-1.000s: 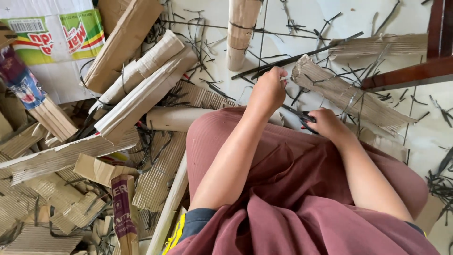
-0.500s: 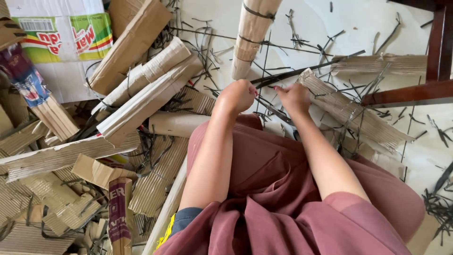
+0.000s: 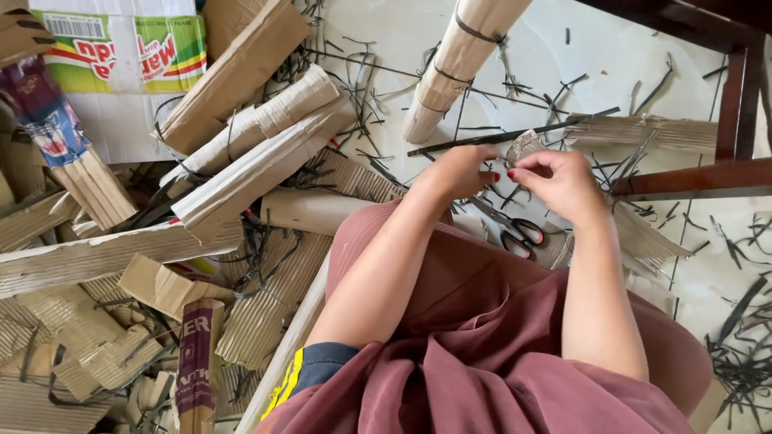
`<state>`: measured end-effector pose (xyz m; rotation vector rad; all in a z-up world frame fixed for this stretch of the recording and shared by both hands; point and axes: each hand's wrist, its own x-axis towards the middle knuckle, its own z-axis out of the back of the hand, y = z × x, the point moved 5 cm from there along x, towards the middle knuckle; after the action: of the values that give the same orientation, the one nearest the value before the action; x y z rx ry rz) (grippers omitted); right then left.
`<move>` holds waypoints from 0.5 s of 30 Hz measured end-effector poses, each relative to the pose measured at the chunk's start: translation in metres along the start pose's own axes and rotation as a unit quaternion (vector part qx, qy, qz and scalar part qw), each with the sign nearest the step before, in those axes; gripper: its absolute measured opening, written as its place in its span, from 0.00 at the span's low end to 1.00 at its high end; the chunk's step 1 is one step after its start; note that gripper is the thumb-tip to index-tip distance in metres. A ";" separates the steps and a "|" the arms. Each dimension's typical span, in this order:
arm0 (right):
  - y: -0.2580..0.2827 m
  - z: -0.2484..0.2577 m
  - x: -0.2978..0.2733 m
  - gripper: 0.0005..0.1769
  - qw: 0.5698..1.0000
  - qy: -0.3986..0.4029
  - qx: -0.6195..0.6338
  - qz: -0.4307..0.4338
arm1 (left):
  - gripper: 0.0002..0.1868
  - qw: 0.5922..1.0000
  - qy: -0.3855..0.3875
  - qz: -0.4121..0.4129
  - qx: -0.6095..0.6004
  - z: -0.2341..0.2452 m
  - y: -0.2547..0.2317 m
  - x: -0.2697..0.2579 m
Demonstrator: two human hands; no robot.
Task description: Wrapping the legs of a wooden chair with protective cardboard and securing them with plastic ties
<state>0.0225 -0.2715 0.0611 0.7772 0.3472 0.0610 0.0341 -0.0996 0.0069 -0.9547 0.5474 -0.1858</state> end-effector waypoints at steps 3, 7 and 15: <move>-0.011 0.007 -0.003 0.07 0.998 0.016 0.067 -0.005 | 0.09 1.000 -0.022 -0.003 -0.002 0.003 0.011 0.003; -0.026 0.003 -0.003 0.06 0.993 0.002 0.115 -0.014 | 0.13 0.998 -0.023 0.029 -0.059 0.017 0.023 -0.003; -0.004 -0.041 0.024 0.26 0.936 0.018 0.326 0.128 | 0.15 0.999 -0.012 0.032 0.019 0.014 0.034 0.007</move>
<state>0.0317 -0.2419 0.0242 1.4814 0.2997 0.2113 0.0447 -0.0730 -0.0173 -0.9013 0.5491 -0.1264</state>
